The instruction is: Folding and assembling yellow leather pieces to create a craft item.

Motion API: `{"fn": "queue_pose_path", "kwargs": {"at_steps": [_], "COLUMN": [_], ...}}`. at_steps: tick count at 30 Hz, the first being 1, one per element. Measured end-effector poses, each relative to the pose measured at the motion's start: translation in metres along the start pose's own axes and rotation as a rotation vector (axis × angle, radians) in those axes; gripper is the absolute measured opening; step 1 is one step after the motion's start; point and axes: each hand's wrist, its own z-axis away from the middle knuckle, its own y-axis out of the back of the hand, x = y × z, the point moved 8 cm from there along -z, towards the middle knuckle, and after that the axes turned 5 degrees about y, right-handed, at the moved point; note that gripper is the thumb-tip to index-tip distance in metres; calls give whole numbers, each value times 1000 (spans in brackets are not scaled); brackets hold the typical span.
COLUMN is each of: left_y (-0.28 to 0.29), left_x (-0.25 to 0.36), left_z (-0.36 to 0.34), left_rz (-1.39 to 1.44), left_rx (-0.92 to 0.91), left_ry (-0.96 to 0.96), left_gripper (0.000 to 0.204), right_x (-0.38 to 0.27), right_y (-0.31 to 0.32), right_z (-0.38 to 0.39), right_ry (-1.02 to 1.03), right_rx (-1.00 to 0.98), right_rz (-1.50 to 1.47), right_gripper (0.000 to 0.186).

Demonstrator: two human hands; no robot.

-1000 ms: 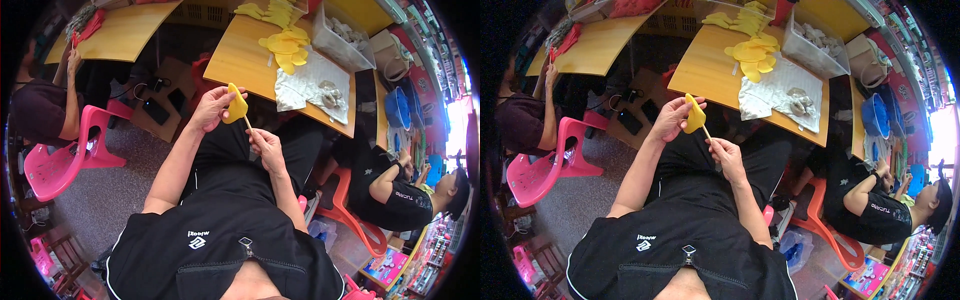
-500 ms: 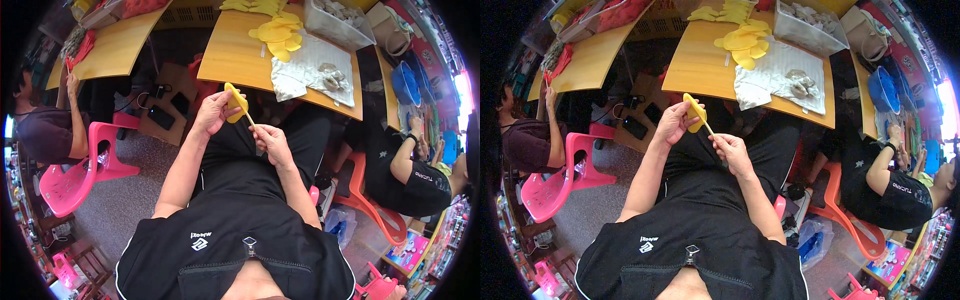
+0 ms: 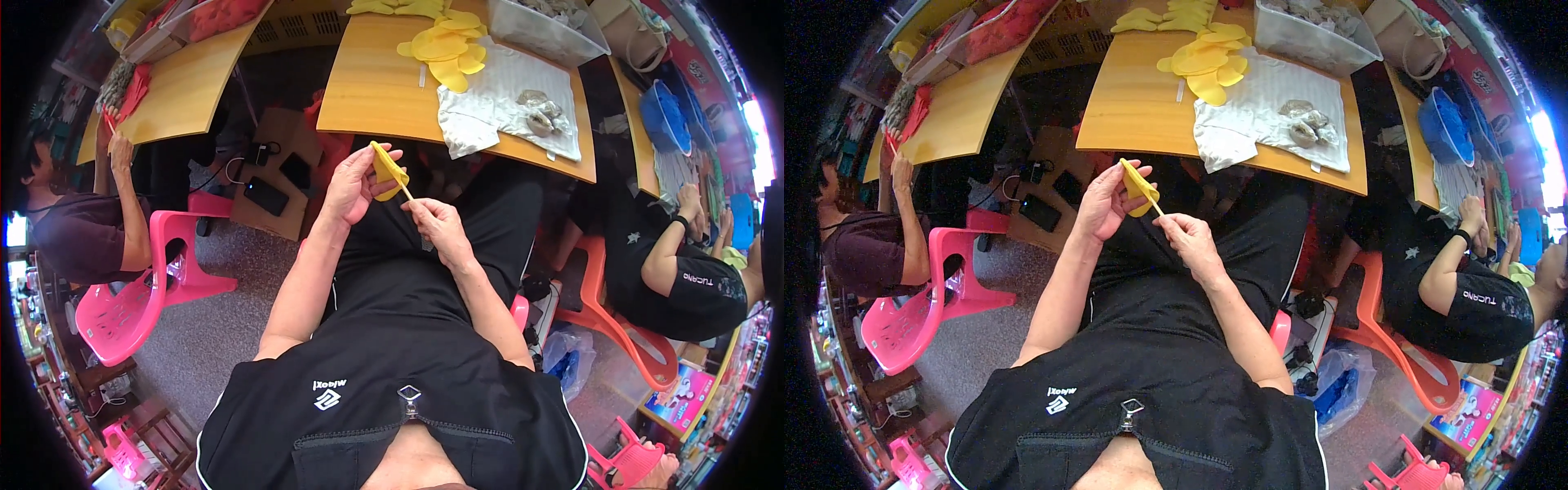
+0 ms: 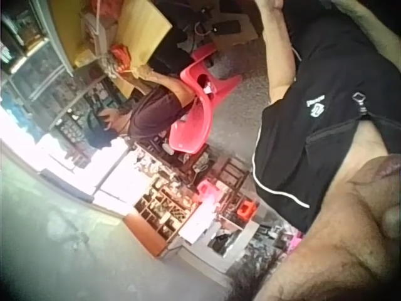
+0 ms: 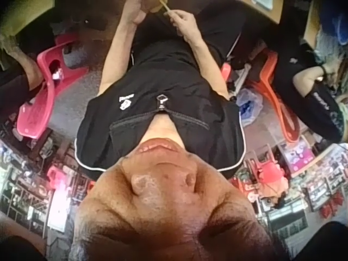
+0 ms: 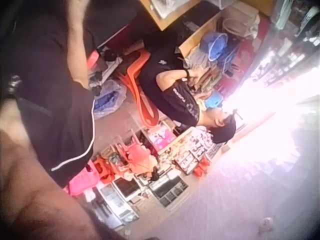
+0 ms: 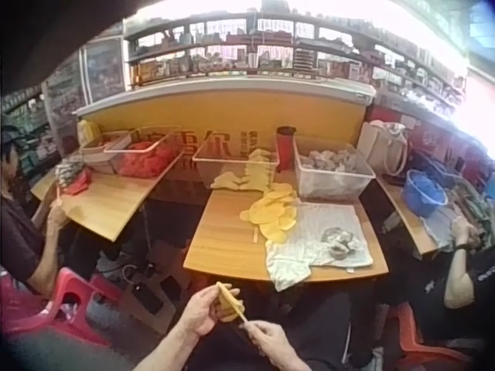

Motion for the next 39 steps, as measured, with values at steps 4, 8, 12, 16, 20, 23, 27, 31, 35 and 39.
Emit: {"fn": "queue_pose_path", "kwargs": {"at_steps": [4,8,12,16,20,23,27,31,35,39], "left_y": [0,-14,-13,-10,-3,-12,-6,-7,-8,-4], "left_x": [-2,4,7,1,3,8,4,-1,4,5], "left_z": [-3,-3,-2,-2,-4,-4,-4,-4,-4,-4], "left_rz": [63,118,79,-83,-52,-42,-128,-208,-198,-114], "left_rx": [59,76,97,126,132,104,126,124,113,99], "left_ry": [-66,-92,-85,-58,-112,-126,-94,-31,-26,1], "left_gripper": [30,30,29,30,29,28,26,25,25,27], "right_x": [4,3,3,5,12,13,8,7,10,10], "right_y": [1,0,2,5,4,5,7,7,5,2], "right_z": [0,4,1,-1,0,-2,-1,-1,-2,-1], "right_ry": [98,103,63,65,26,-35,-35,-6,-49,-82], "right_rx": [42,41,23,37,36,-4,11,31,-5,-110], "right_rz": [12,-102,-106,-48,-144,-216,-131,-110,-222,-275], "right_gripper": [25,27,28,29,29,26,26,27,26,28]}}
